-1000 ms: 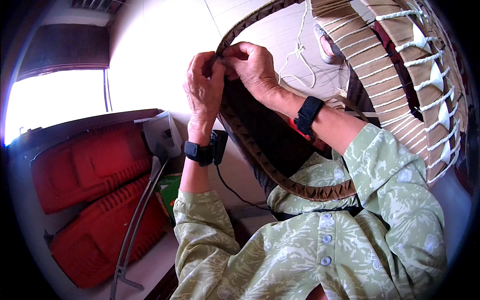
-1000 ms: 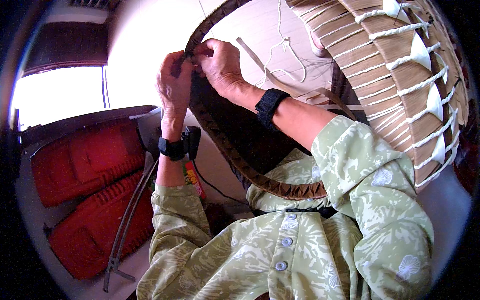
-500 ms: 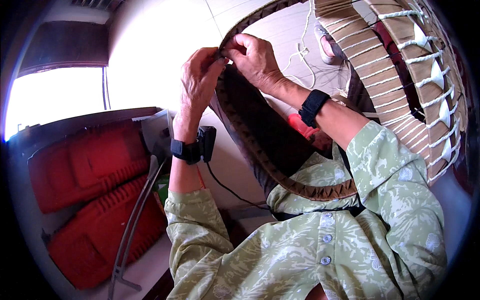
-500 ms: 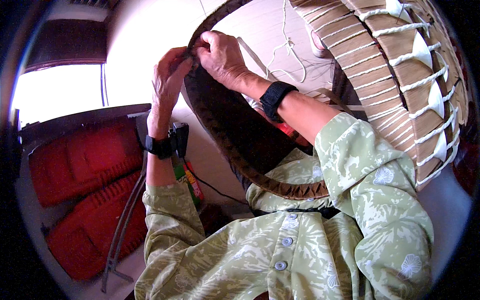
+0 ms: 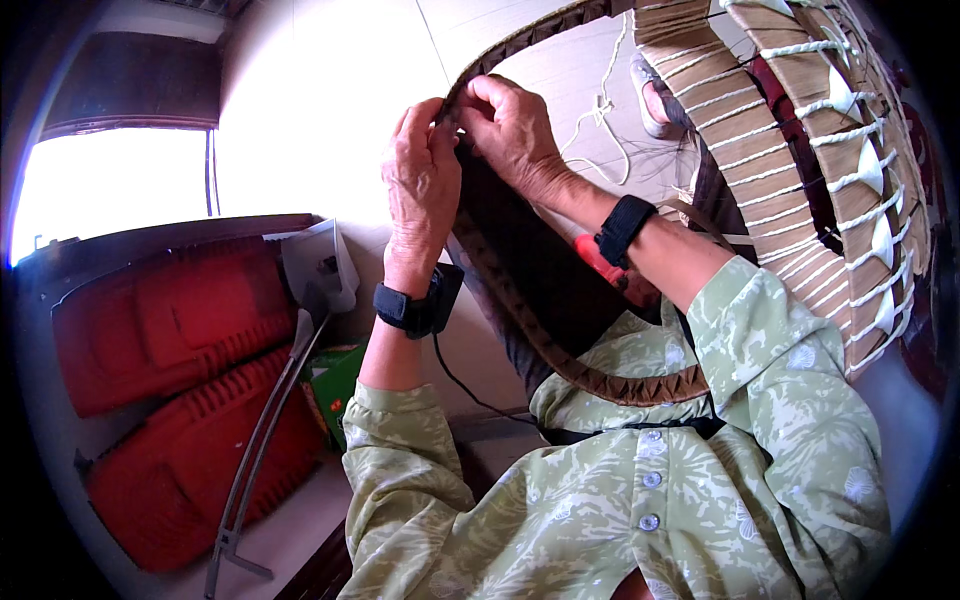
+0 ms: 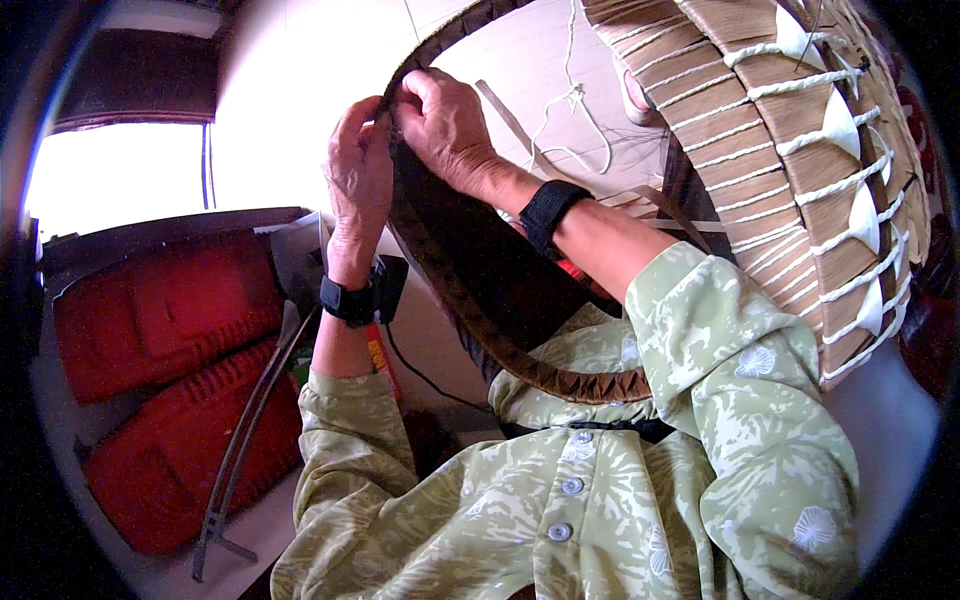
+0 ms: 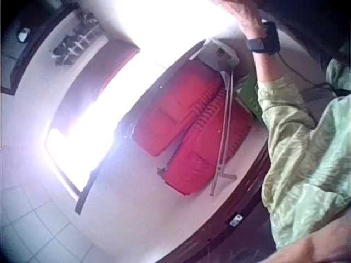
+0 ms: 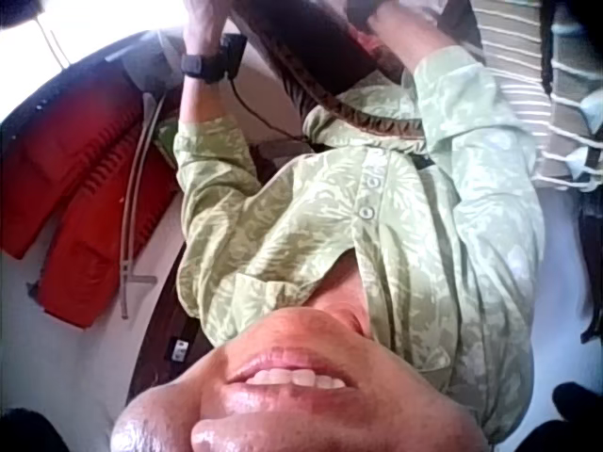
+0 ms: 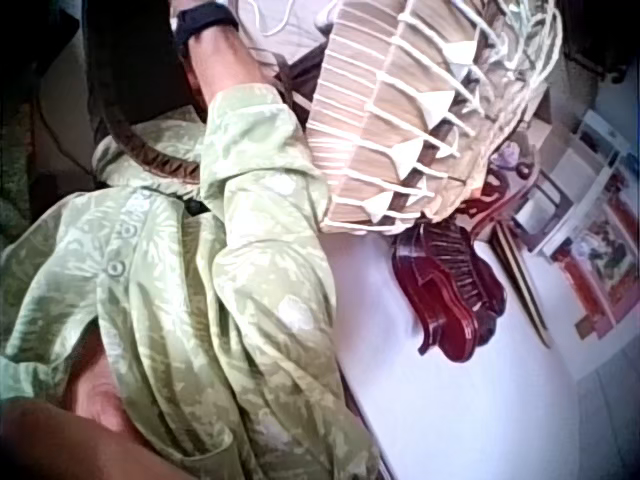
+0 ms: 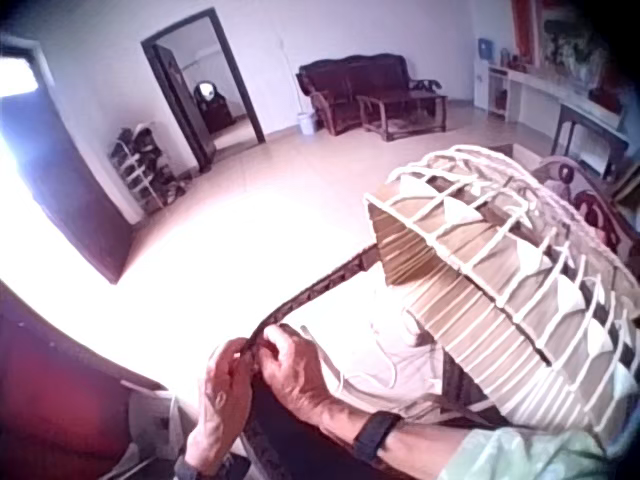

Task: The person weaves a basket by hand, threading thin strips through the base and sides and securing them by sewing with a needle and thread.

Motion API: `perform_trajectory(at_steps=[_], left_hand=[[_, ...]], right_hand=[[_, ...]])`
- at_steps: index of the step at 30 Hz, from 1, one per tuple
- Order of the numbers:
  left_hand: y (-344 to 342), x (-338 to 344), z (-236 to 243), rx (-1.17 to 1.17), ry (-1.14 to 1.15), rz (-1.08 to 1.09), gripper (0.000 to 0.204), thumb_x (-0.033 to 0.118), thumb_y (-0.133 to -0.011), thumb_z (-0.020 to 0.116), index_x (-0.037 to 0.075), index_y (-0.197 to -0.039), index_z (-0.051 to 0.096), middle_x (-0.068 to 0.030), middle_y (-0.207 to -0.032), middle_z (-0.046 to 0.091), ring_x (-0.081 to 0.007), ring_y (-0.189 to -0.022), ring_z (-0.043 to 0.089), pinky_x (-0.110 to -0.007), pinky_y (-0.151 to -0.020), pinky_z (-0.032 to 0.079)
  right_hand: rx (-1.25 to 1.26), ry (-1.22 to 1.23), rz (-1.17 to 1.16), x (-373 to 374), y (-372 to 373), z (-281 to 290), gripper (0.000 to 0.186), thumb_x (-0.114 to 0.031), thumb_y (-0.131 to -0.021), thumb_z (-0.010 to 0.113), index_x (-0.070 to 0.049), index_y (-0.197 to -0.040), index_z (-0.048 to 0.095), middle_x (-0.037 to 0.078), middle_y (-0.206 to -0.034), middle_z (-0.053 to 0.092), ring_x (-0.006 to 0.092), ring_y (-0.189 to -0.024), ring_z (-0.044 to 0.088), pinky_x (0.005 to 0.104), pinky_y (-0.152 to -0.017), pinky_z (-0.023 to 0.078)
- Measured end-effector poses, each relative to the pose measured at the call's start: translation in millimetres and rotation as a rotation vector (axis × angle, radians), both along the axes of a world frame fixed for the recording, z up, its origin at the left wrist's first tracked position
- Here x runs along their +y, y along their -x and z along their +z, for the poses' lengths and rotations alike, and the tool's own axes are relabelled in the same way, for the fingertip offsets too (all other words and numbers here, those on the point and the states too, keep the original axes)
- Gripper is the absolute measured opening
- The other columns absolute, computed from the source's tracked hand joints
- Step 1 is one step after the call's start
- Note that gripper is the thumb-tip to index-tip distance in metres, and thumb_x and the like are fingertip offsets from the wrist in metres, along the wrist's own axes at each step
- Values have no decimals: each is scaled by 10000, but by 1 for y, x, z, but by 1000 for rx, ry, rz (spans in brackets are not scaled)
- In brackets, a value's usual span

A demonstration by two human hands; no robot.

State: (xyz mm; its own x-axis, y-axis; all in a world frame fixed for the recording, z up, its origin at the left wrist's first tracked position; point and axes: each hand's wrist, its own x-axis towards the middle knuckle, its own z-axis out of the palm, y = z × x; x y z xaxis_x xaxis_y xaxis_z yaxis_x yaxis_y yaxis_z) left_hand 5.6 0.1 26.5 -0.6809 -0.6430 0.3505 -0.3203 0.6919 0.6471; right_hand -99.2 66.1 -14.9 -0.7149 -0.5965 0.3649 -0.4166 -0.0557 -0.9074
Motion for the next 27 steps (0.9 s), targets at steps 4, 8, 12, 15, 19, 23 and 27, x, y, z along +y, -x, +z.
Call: perform_trajectory(at_steps=[4,8,12,15,19,23,27], left_hand=[[-2,-4,1,12,-96,2,202,16,-928,560,-16,-1103,654,-174,-923,698,-229,-771,705,-340,-707,549],[-2,-2,4,-11,-178,36,172,35,-911,592,-6,-1063,661,-169,-910,700,-237,-767,705,-343,-701,548],[-1,0,-6,31,-15,74,151,56,-893,634,2,-1033,655,-166,-917,697,-263,-770,703,-353,-700,547],[1,0,-12,67,19,79,149,57,-892,639,11,-1033,649,-165,-924,691,-283,-771,699,-364,-698,545],[3,-4,-16,70,-24,69,143,61,-895,635,27,-1034,644,-168,-924,684,-315,-767,691,-389,-692,541],[6,-2,-10,33,135,33,139,75,-906,622,41,-1041,632,-176,-922,680,-360,-777,680,-427,-685,537],[5,-5,-8,-5,116,14,134,85,-907,613,47,-1035,626,-181,-925,679,-379,-784,674,-452,-681,531]], right_hand=[[-60,39,-4,0,-6,2,131,-110,-862,600,11,-855,650,177,-820,688,321,-748,686,396,-681,534],[-565,54,132,7,-6,9,158,-111,-914,604,18,-888,690,78,-739,706,112,-640,665,279,-561,539],[-383,-34,105,8,-4,12,160,-134,-906,626,9,-920,697,85,-766,715,143,-647,671,291,-587,541],[-148,-65,93,0,7,1,171,-155,-903,664,0,-962,701,43,-758,705,88,-592,628,252,-551,523],[-310,-64,203,2,16,5,188,-182,-910,671,-2,-959,698,36,-775,695,91,-616,620,252,-569,525],[-603,-11,238,6,11,12,176,-184,-922,667,-17,-970,689,17,-817,678,85,-660,609,242,-592,522],[-751,55,253,5,4,14,116,-139,-931,643,-34,-975,664,9,-829,659,77,-708,607,233,-604,520]])
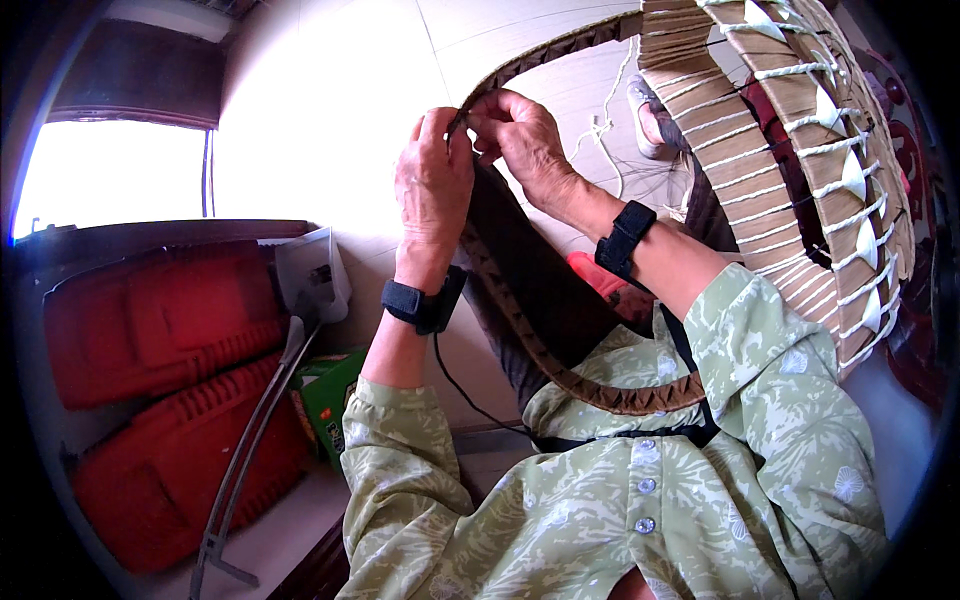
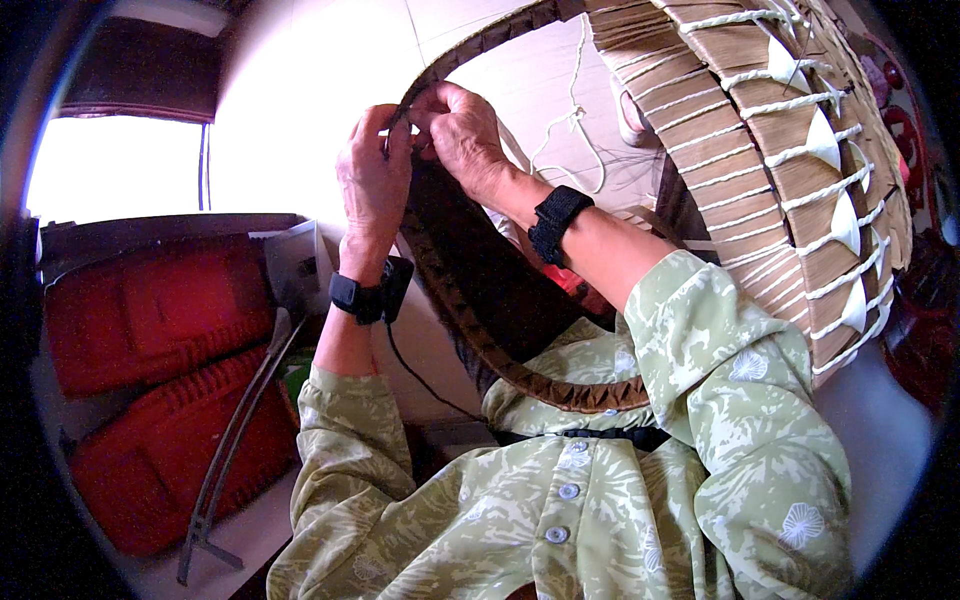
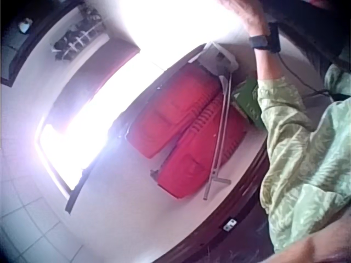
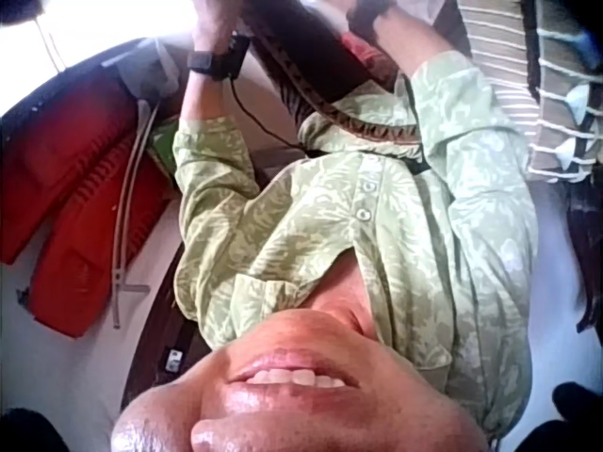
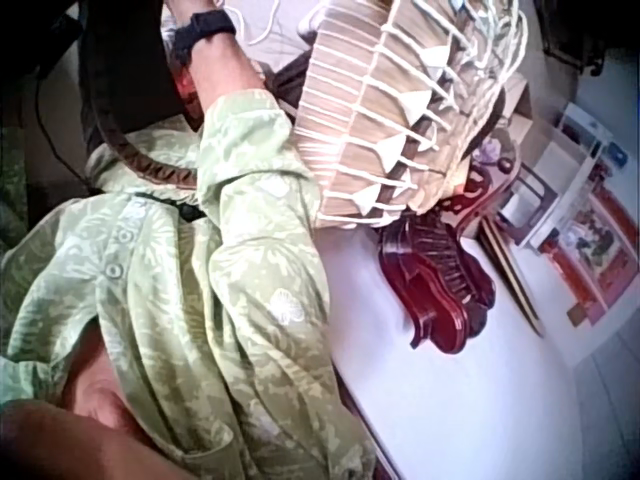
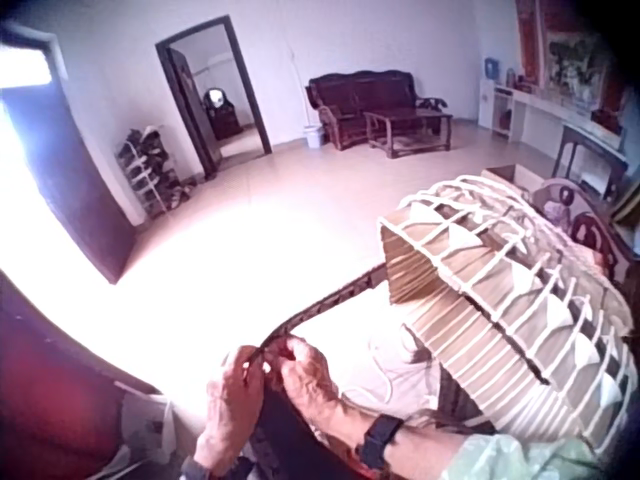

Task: The person weaves a basket by hand, threading thin strips through the base and sides and securing them by sewing with a needle and thread.

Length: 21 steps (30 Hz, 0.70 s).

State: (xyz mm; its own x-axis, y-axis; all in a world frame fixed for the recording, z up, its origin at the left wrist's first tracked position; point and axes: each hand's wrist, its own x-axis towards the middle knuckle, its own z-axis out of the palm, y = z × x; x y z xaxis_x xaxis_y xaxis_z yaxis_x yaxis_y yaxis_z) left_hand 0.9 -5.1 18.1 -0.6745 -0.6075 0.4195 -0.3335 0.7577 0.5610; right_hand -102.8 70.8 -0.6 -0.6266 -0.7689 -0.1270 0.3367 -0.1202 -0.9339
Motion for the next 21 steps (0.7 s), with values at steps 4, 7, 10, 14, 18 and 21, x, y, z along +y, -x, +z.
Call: perform_trajectory(at_steps=[4,7,10,14,18,21], left_hand=[[-2,-5,-1,-9,69,-11,151,97,-912,633,23,-1044,643,-169,-927,699,-296,-742,690,-390,-656,537],[0,-4,-1,-23,96,8,169,104,-909,649,13,-1051,655,-164,-932,712,-263,-723,699,-365,-651,540],[4,1,3,-67,161,45,182,112,-894,663,16,-1050,660,-162,-933,717,-272,-725,700,-375,-664,541],[1,-3,0,-87,125,43,193,129,-882,676,14,-1036,669,-159,-930,722,-280,-743,704,-385,-680,541],[3,-1,6,-56,-36,32,149,127,-872,642,31,-984,655,-181,-938,689,-376,-831,677,-446,-744,536],[1,1,7,-51,-33,68,147,137,-866,653,35,-971,663,-168,-943,695,-364,-834,683,-437,-744,537]], right_hand=[[30,-49,7,0,-1,3,98,-134,-936,639,-43,-968,654,9,-824,652,79,-702,602,232,-606,512],[14,-28,-33,-3,0,-4,96,-136,-940,629,-48,-962,659,9,-829,659,83,-699,603,236,-606,513],[-178,80,-56,-6,-6,-12,105,-132,-945,611,-40,-959,660,10,-827,660,88,-708,611,240,-594,511],[251,-156,-49,-3,-16,-26,122,-119,-943,589,-17,-966,652,25,-806,650,98,-673,616,250,-561,493],[79,-110,-87,8,-22,-11,115,-96,-942,586,-5,-978,647,42,-796,661,92,-640,617,247,-535,514],[255,-150,-154,7,-20,-7,110,-86,-935,606,1,-989,644,54,-811,677,88,-638,632,243,-495,517]])
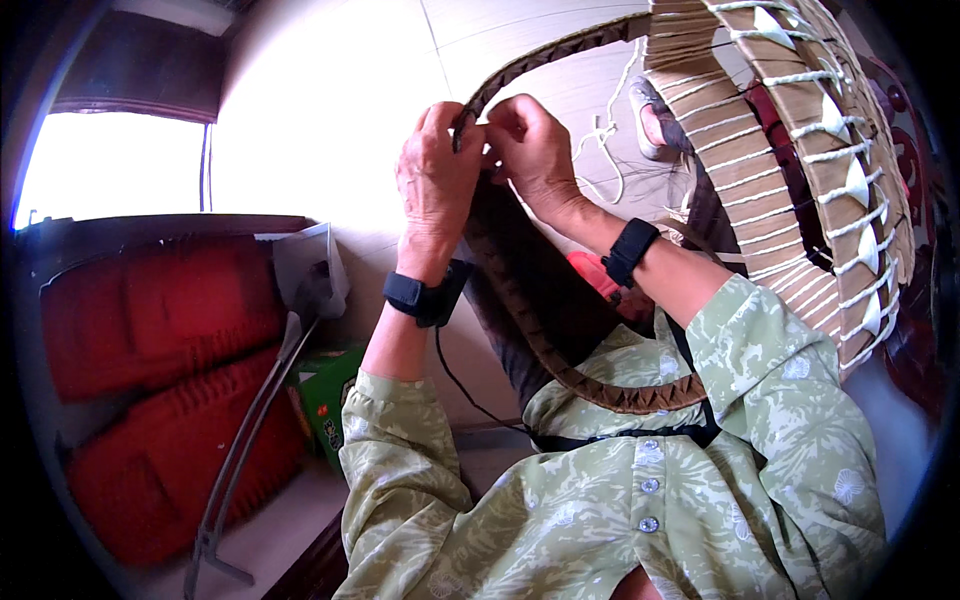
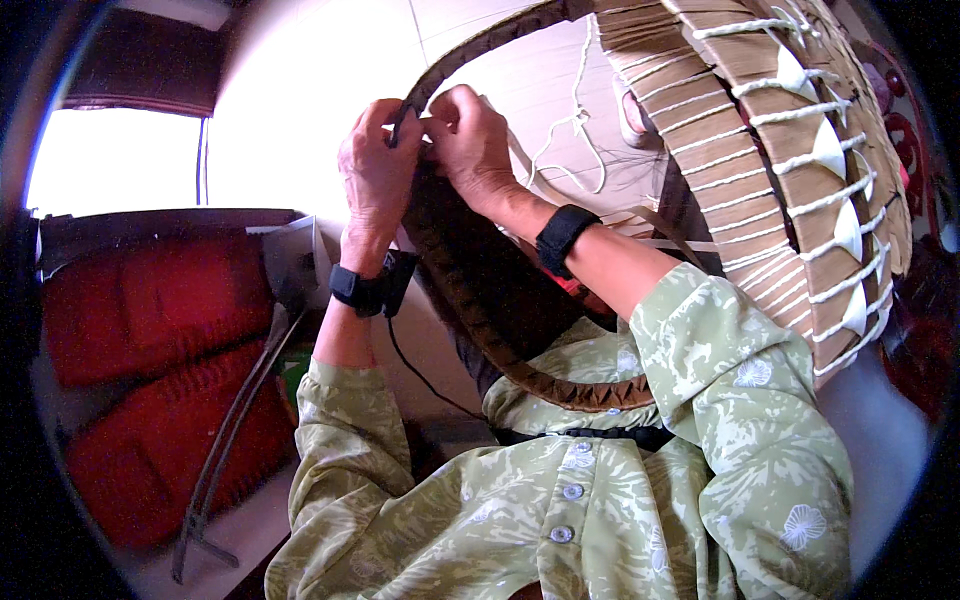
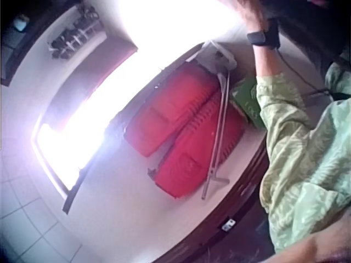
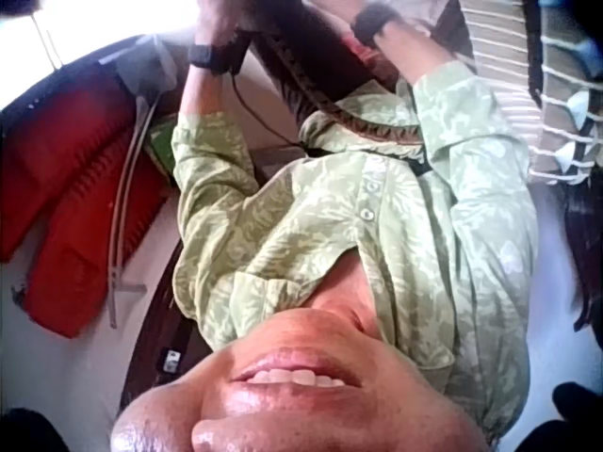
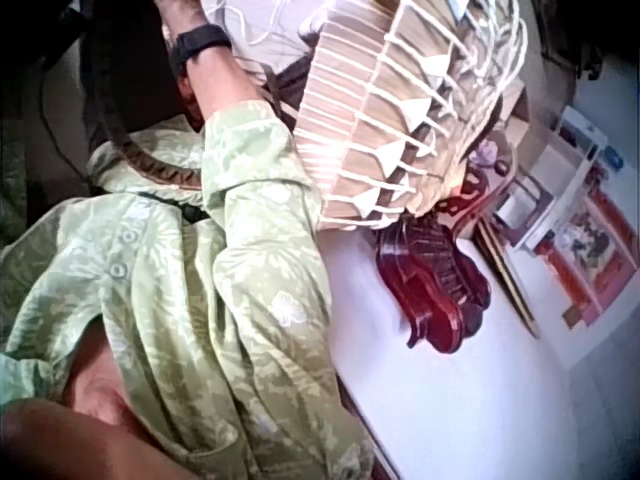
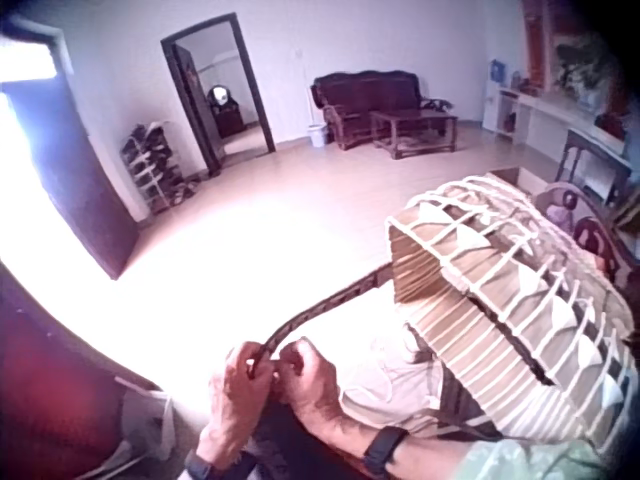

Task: The person weaves a basket by hand, threading thin strips through the base and sides and securing them by sewing with a needle and thread.

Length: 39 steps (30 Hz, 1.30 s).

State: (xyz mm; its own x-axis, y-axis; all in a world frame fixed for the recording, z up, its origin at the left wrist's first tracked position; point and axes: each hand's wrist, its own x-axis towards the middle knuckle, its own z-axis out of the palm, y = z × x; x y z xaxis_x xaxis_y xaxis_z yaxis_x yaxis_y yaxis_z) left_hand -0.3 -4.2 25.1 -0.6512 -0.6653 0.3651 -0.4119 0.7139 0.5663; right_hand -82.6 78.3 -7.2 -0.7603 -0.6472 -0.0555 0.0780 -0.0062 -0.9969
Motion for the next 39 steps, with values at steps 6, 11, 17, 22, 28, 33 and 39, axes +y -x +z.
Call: perform_trajectory(at_steps=[6,11,17,22,28,33,39], left_hand=[[2,-4,-3,33,9,-21,145,155,-854,672,32,-931,673,-148,-919,706,-348,-814,687,-418,-733,540],[3,-6,-6,17,93,-2,196,166,-889,685,22,-1020,704,-130,-923,730,-228,-715,692,-342,-677,544],[2,-5,-6,13,27,-27,159,133,-898,637,35,-1012,688,-152,-972,693,-360,-840,680,-426,-742,536],[-4,-5,-3,20,12,-53,160,122,-904,629,25,-1020,684,-162,-969,689,-359,-827,681,-418,-738,539],[-2,-10,-2,104,-214,-128,162,71,-899,646,1,-1040,687,-155,-947,711,-259,-697,706,-337,-618,543],[-7,-18,3,120,-454,-161,150,17,-899,653,-8,-1041,696,-77,-907,721,-118,-677,660,-259,-575,513],[-3,-14,-7,51,-263,-94,155,85,-931,647,6,-1054,699,-71,-832,715,-101,-668,631,-264,-581,495]], right_hand=[[425,34,5,-11,22,-17,127,-111,-919,659,10,-937,695,48,-724,695,87,-597,642,245,-480,508],[470,19,4,-11,19,-15,145,-125,-927,655,12,-944,701,59,-719,701,97,-595,663,244,-472,500],[466,78,50,-11,27,-15,138,-132,-927,646,-2,-917,693,89,-724,707,132,-573,671,275,-513,521],[690,21,-15,-16,26,-9,119,-132,-851,666,-17,-881,659,144,-750,698,239,-666,706,351,-611,544],[395,39,93,-11,29,-8,158,-166,-879,664,-8,-886,674,38,-741,696,92,-608,670,236,-509,548],[213,148,45,-13,17,3,205,-208,-839,651,-21,-906,701,174,-790,699,244,-749,708,373,-661,538],[409,56,-15,-8,20,-4,107,-102,-801,647,-1,-816,614,203,-804,672,392,-767,664,447,-646,512]])
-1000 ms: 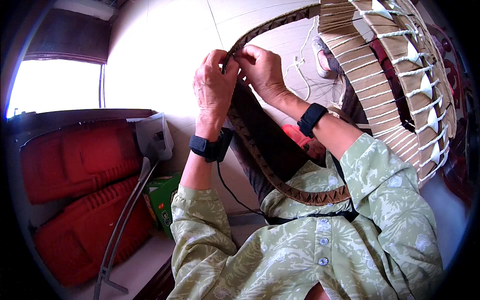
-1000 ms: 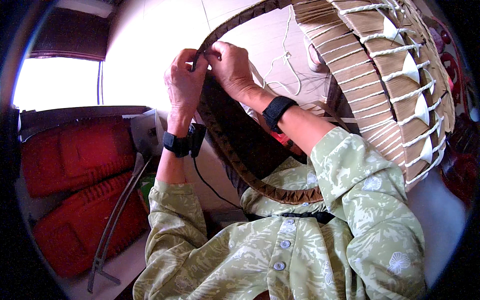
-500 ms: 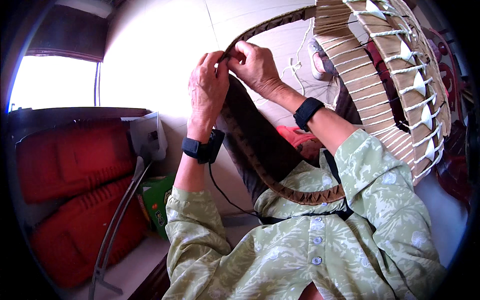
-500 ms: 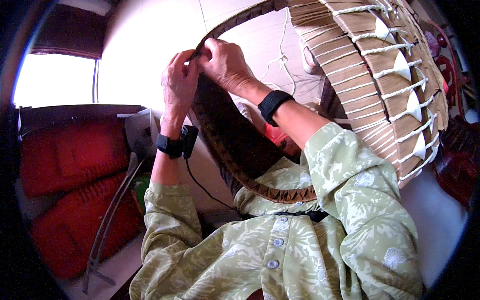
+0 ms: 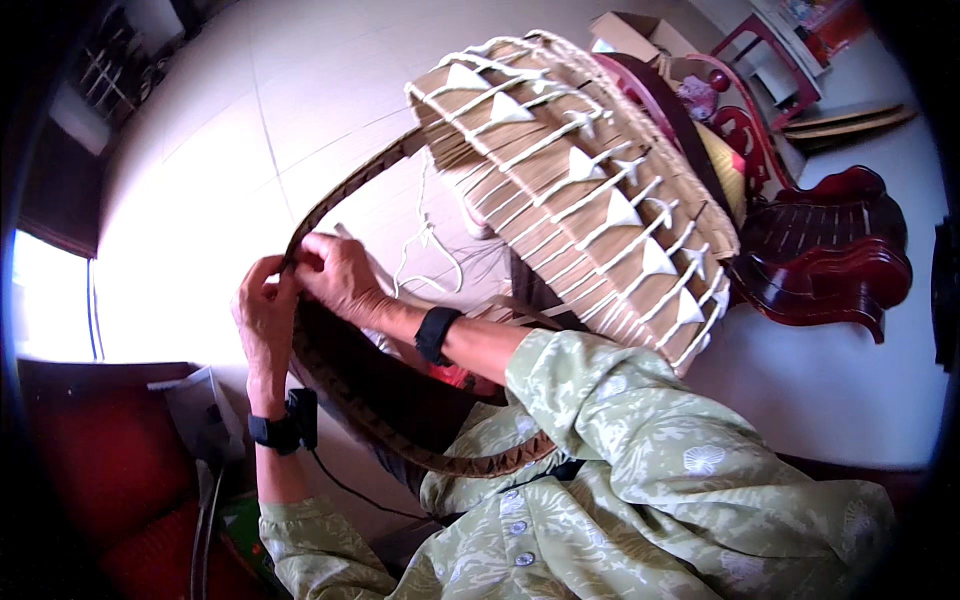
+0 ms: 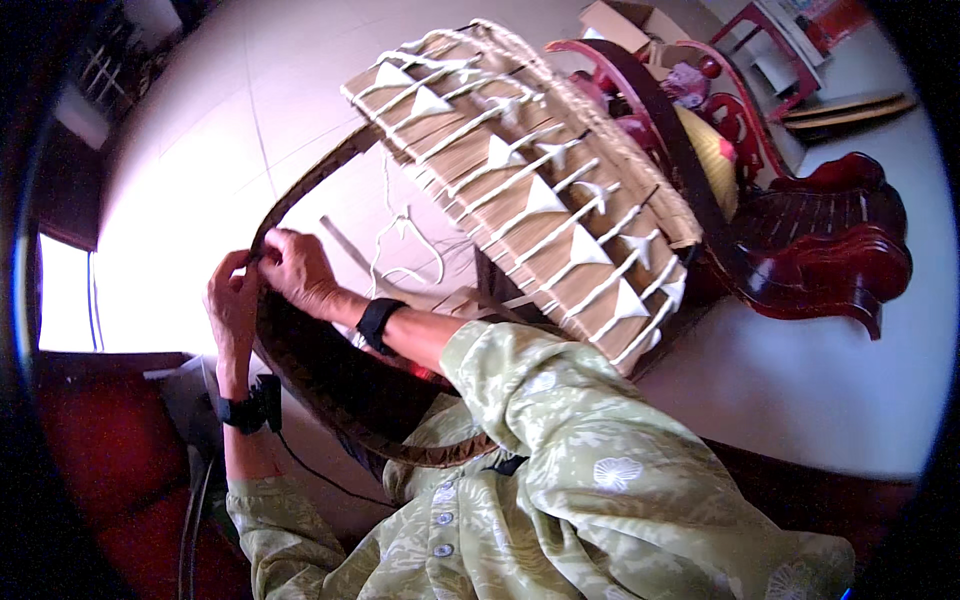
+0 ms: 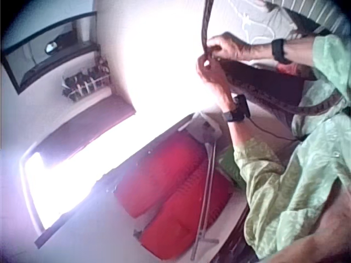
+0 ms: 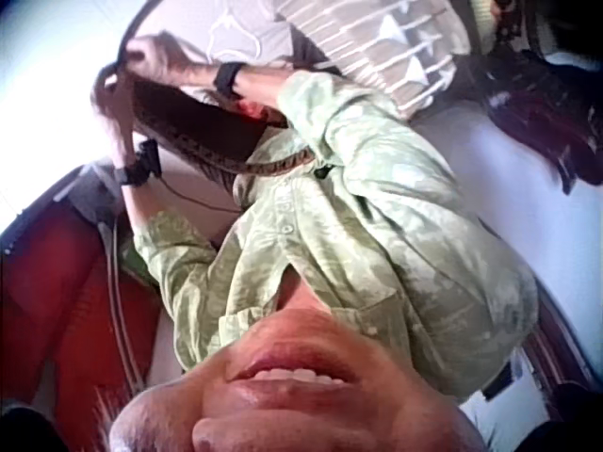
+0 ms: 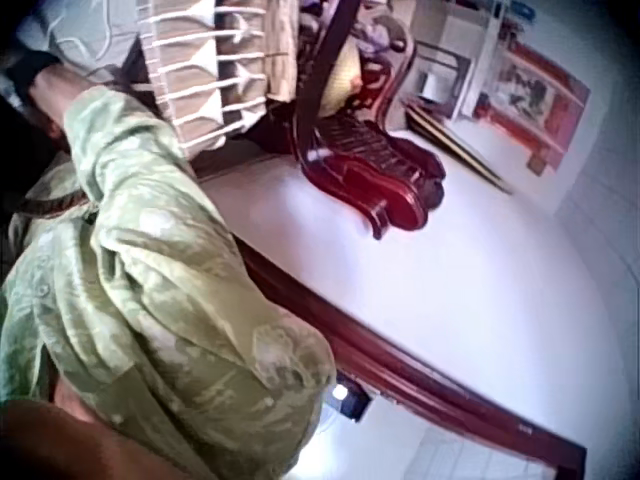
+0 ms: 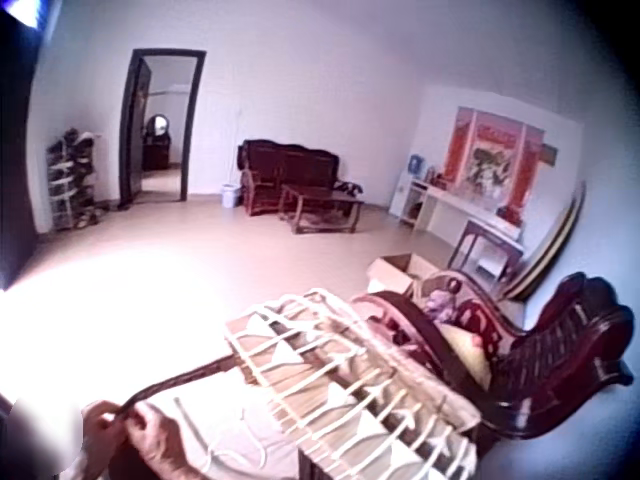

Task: The person weaves a basket by hand, threading thin strips through the base and sides and securing them by sewing with a needle and thread.

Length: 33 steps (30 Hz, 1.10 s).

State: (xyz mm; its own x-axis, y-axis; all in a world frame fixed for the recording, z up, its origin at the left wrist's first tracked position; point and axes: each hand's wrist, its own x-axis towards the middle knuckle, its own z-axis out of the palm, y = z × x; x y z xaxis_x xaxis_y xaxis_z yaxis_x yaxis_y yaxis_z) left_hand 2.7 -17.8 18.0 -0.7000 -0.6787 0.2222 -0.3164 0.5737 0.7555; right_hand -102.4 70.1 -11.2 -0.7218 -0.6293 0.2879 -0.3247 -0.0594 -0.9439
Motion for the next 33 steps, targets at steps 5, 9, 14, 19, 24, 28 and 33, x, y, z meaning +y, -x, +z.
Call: perform_trajectory(at_steps=[5,9,14,19,24,28,33], left_hand=[[-9,0,-6,1,77,27,151,100,-922,646,4,-1029,692,-121,-778,699,-146,-683,654,-302,-626,506],[-18,0,4,38,-5,-45,155,120,-929,642,-13,-993,690,-134,-795,701,-181,-710,666,-320,-686,518],[-18,4,2,65,62,-10,201,187,-944,652,-9,-967,691,-113,-739,670,-159,-649,608,-318,-623,483],[-15,18,2,30,-22,176,207,208,-923,688,1,-929,692,-121,-727,679,-171,-651,632,-334,-625,494],[-6,16,10,-27,121,161,176,173,-887,697,-1,-880,669,-171,-738,672,-277,-661,646,-374,-645,507],[-8,16,11,-134,215,125,153,167,-913,641,15,-908,657,-216,-804,681,-408,-759,662,-463,-681,509],[-11,16,5,-126,307,75,129,141,-919,614,32,-982,639,-220,-902,685,-429,-827,655,-494,-714,517]], right_hand=[[38,28,-12,3,-9,-1,93,-73,-813,658,0,-840,609,192,-820,673,388,-779,668,442,-655,519],[89,38,14,6,-16,-8,140,-98,-849,680,8,-926,630,175,-825,676,293,-757,690,364,-662,524],[91,94,33,10,-24,-9,115,-84,-873,636,-1,-943,600,207,-876,656,404,-824,651,452,-694,517],[262,23,41,18,-45,-15,196,-99,-901,584,2,-1066,549,192,-954,594,396,-870,620,448,-729,518],[342,95,37,25,-59,-12,196,-66,-842,575,21,-1011,528,212,-941,560,406,-888,559,481,-732,493],[-9,75,90,26,-46,-11,173,-172,-917,573,-9,-957,618,200,-917,656,350,-898,641,424,-745,522],[-538,-100,193,0,-13,-35,216,-249,-934,591,-68,-907,706,59,-830,713,122,-673,663,288,-536,516]])
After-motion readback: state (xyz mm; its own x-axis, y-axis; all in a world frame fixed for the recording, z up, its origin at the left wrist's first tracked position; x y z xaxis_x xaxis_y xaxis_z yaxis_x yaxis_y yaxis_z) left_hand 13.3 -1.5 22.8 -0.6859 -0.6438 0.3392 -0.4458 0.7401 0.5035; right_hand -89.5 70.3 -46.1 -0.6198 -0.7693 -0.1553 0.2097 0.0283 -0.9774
